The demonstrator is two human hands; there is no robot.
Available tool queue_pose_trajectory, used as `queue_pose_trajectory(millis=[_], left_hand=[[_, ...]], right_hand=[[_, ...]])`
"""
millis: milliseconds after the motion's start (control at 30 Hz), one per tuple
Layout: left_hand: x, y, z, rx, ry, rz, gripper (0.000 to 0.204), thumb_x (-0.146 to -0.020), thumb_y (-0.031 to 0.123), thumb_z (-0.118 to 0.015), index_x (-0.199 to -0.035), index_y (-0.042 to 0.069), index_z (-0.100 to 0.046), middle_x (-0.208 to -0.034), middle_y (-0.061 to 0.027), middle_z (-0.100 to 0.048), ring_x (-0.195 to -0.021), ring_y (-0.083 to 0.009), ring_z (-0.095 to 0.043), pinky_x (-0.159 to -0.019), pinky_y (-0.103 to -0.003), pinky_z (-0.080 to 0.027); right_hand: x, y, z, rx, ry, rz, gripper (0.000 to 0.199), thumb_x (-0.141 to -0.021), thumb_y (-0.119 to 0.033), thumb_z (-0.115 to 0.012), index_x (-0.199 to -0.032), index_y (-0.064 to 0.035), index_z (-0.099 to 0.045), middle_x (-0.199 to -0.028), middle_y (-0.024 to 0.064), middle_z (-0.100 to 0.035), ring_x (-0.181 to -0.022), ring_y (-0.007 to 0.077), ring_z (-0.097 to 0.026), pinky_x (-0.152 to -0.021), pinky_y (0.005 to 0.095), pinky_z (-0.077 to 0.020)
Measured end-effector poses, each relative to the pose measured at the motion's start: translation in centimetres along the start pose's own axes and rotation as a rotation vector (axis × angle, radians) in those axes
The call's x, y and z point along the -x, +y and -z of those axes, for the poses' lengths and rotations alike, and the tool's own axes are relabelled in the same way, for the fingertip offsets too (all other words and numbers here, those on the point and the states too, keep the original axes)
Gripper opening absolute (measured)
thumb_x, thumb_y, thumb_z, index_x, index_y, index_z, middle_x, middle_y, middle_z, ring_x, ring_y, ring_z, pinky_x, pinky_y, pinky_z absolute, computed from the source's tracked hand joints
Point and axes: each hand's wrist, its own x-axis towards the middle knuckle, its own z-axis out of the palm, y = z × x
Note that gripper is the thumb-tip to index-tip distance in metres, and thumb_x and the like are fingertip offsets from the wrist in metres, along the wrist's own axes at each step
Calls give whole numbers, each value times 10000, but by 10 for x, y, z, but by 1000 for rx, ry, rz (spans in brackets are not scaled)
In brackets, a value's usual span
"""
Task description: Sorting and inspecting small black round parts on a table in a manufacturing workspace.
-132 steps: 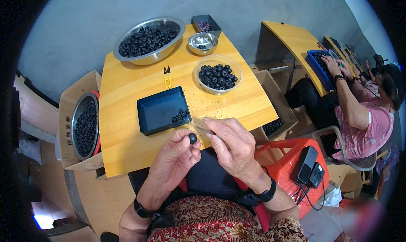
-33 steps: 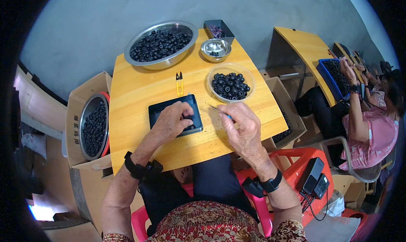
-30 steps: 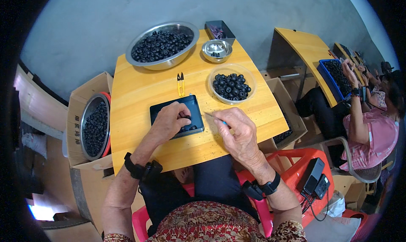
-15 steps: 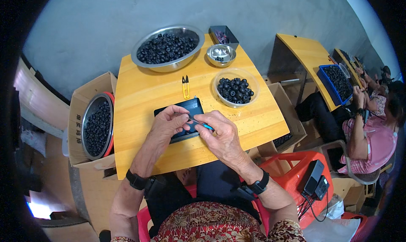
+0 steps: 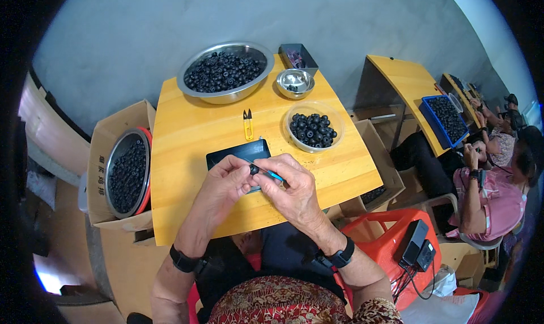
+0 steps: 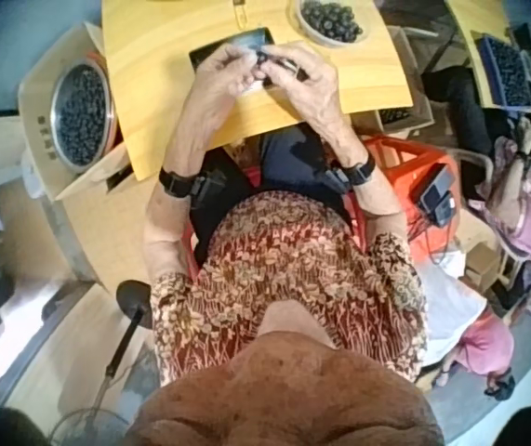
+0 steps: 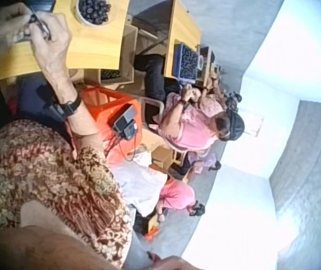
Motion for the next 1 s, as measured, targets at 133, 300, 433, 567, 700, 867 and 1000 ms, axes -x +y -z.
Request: queue_pose_trajectory(millis=[133, 300, 433, 567, 700, 867, 1000], left_hand=[[4, 1, -10, 92, -24, -9, 122, -922, 124, -675, -1023, 79, -622, -978, -27, -664, -878, -107, -628, -795, -243, -488], [6, -2, -9, 51, 36, 16, 147, -917, 130, -686, -1046, 78, -638, -931, -13, -675, -848, -94, -628, -774, -224, -477], [8, -8, -6, 83, 60, -34, 118, -922, 118, -679, -1023, 65, -650, -934, -34, -686, -839, -103, -643, -759, -222, -486], [9, -9, -6, 79, 57, -76, 122, -929, 146, -677, -1021, 69, -652, -929, -36, -688, -816, -101, -643, -744, -218, -484], [10, -5, -14, 128, 67, -21, 127, -932, 146, -673, -1027, 64, -650, -948, -29, -682, -844, -104, -635, -743, -222, -476], [11, -7, -10, 137, 19, -57, 132, -937, 120, -659, -1053, 59, -643, -954, -22, -669, -871, -99, -627, -766, -226, -480], [14, -9, -14, 177, 15, -46, 128, -938, 88, -645, -1062, 58, -641, -968, -19, -661, -870, -100, -620, -774, -226, -479]], right_hand=[[0, -4, 2, 28, 30, 55, 256, -813, -18, -727, -1062, 17, -687, -916, 129, -661, -829, 213, -665, -711, 301, -528], [3, -4, -1, 195, 38, 137, 234, -797, 4, -719, -1029, 15, -683, -905, 145, -654, -827, 274, -657, -713, 342, -529], [6, 0, -5, 239, 61, 178, 242, -796, 10, -711, -1036, 16, -680, -899, 150, -651, -834, 279, -652, -713, 348, -526], [2, -4, -8, 152, 65, 118, 254, -780, 13, -723, -1030, 20, -682, -901, 144, -654, -826, 269, -658, -712, 342, -530], [0, 1, -3, 88, 78, 68, 274, -763, 1, -752, -1029, 23, -686, -904, 136, -660, -812, 248, -668, -710, 328, -535], [-2, -11, -1, 102, 26, 111, 264, -770, 0, -753, -1026, 19, -691, -902, 137, -665, -818, 242, -668, -709, 316, -534], [4, -8, 2, 140, 56, 137, 260, -756, 22, -741, -1011, 11, -692, -888, 133, -663, -816, 248, -662, -700, 323, -530]])
